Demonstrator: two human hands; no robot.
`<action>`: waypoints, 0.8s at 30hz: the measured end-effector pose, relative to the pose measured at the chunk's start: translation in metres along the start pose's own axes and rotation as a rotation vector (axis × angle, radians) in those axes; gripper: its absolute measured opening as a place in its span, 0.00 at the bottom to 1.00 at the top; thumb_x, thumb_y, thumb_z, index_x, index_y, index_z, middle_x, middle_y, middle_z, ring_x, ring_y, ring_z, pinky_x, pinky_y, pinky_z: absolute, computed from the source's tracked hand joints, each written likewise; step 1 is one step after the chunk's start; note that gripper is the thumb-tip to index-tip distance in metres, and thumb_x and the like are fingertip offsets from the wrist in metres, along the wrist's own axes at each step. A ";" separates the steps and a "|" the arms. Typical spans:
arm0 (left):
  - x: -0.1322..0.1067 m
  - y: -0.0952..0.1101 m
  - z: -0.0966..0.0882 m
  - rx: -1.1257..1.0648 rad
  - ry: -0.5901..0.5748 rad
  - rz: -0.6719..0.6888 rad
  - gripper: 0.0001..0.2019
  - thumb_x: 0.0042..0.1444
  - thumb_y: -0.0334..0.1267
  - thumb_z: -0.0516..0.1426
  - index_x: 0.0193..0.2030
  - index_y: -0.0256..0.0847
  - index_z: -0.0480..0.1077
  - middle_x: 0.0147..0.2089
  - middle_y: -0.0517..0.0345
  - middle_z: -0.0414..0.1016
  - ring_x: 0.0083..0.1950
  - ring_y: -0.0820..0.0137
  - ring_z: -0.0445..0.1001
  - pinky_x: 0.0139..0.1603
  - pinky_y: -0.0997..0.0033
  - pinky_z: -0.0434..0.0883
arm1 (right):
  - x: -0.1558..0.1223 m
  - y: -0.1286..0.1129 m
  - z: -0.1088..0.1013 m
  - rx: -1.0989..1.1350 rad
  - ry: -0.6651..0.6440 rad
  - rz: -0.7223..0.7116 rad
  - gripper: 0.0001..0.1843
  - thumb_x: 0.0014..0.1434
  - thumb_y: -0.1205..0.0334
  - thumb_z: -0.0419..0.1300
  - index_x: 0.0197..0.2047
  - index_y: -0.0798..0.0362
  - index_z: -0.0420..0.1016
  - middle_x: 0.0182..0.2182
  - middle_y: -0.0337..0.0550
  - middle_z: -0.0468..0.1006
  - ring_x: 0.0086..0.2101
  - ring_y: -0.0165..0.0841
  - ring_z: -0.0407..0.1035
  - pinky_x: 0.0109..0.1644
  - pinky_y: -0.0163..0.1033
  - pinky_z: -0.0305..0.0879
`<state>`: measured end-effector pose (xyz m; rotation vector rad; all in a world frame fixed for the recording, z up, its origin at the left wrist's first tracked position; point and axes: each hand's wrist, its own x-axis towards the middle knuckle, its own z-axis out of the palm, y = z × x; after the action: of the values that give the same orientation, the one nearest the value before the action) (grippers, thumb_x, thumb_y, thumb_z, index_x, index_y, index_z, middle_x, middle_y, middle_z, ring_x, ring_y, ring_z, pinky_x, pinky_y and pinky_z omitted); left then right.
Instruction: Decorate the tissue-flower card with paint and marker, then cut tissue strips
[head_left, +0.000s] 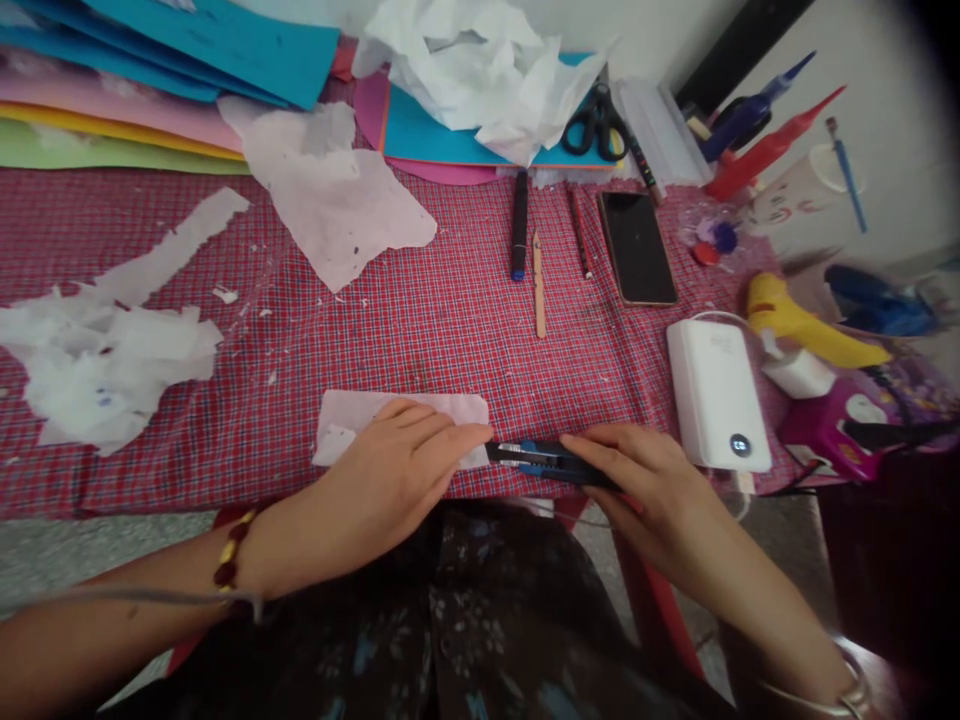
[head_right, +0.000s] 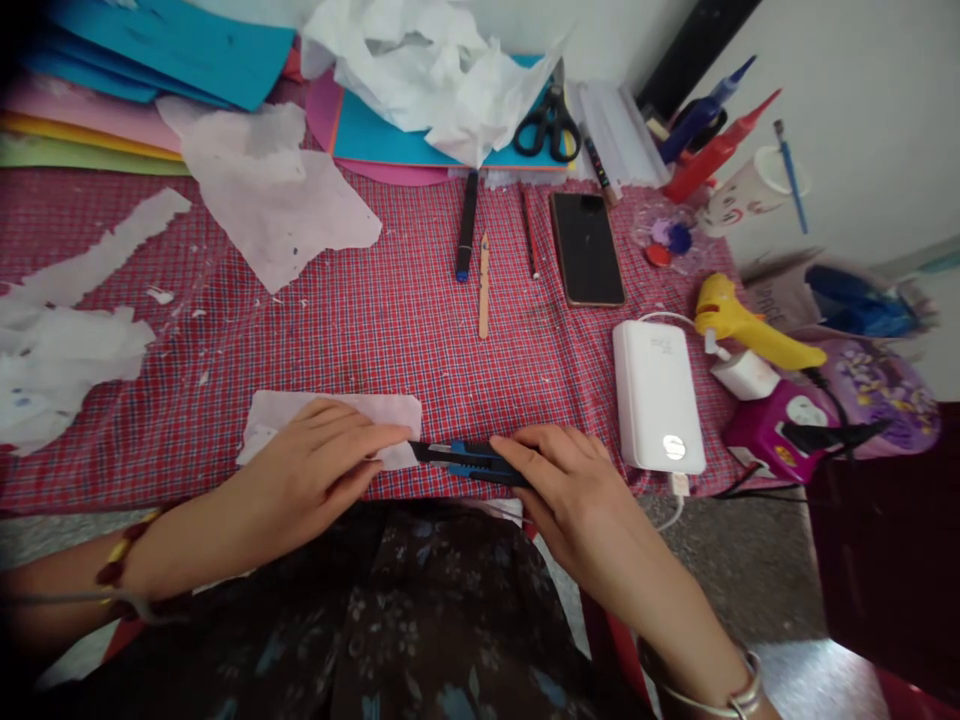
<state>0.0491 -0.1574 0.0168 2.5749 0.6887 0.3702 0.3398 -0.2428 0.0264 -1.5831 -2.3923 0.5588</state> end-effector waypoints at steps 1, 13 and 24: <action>0.000 -0.001 0.001 0.007 0.009 -0.004 0.16 0.67 0.26 0.49 0.60 0.39 0.63 0.48 0.54 0.77 0.49 0.63 0.74 0.51 0.59 0.69 | 0.000 0.000 0.000 0.004 -0.005 -0.002 0.24 0.67 0.71 0.56 0.65 0.49 0.65 0.52 0.50 0.73 0.50 0.41 0.69 0.52 0.50 0.68; -0.004 0.002 -0.014 0.218 0.074 0.042 0.19 0.69 0.43 0.52 0.62 0.37 0.66 0.61 0.47 0.74 0.61 0.58 0.70 0.65 0.55 0.65 | 0.000 0.003 0.002 0.013 -0.012 -0.012 0.25 0.67 0.71 0.55 0.65 0.48 0.64 0.52 0.50 0.72 0.51 0.41 0.69 0.53 0.50 0.67; -0.012 -0.024 0.002 0.376 -0.122 0.232 0.39 0.60 0.67 0.52 0.71 0.46 0.59 0.76 0.54 0.55 0.76 0.53 0.50 0.76 0.45 0.32 | 0.002 0.002 -0.002 0.051 -0.054 0.002 0.25 0.67 0.72 0.55 0.65 0.48 0.63 0.52 0.50 0.71 0.51 0.41 0.68 0.53 0.51 0.67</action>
<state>0.0304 -0.1456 0.0014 3.0171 0.4504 0.1634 0.3414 -0.2400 0.0277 -1.5683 -2.3959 0.6654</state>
